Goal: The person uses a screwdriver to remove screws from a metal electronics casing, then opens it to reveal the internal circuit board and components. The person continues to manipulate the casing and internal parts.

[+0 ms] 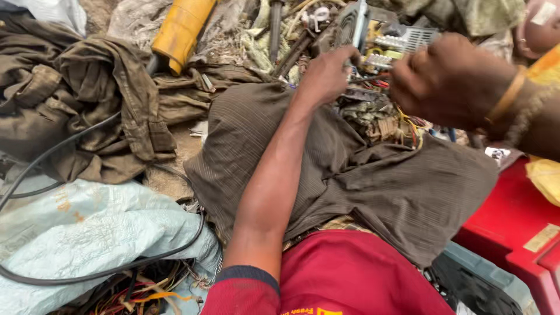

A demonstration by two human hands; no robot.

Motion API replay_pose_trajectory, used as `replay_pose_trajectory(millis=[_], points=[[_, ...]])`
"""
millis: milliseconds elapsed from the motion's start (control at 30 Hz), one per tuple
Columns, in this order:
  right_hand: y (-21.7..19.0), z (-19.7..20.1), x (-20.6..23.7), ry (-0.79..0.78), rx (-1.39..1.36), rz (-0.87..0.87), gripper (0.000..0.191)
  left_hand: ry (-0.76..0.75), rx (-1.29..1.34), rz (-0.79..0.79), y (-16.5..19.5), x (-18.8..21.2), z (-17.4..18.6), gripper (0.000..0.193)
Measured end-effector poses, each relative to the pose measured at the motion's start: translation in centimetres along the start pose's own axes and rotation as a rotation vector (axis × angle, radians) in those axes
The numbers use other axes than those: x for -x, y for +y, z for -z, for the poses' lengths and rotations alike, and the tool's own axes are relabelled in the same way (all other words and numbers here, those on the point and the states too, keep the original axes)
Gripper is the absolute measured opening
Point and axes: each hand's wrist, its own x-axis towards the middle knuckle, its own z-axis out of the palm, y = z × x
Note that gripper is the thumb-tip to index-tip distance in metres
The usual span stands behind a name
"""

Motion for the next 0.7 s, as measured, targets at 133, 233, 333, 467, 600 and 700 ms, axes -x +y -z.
replay_pose_trajectory(millis=[133,233,333,467,600,700], points=[[1.0,0.2,0.4,-0.042,-0.438,-0.537,0.047,-0.032,-0.131,-0.002,1.3,0.3,1.1,0.027],[1.4,0.0,0.1,-0.424,-0.779,-0.536,0.026,0.375,-0.206,-0.530,2.1,1.2,1.0,0.017],[1.0,0.3,-0.3,-0.256,-0.395,-0.378,0.019,0.051,0.110,-0.679,2.6,1.4,0.1,0.033],[0.5,2.0,-0.2,-0.059,0.044,0.015,0.033,-0.040,-0.044,-0.485,2.0,0.7,-1.0,0.027],[0.5,2.8,2.1,0.603,-0.754,-0.417,0.035,0.076,-0.074,-0.476,1.0,-0.4,-1.7,0.010],[-1.6,0.7,1.3,1.128,-1.312,-0.458,0.033,0.195,-0.135,-0.525,0.5,-0.9,-1.9,0.019]])
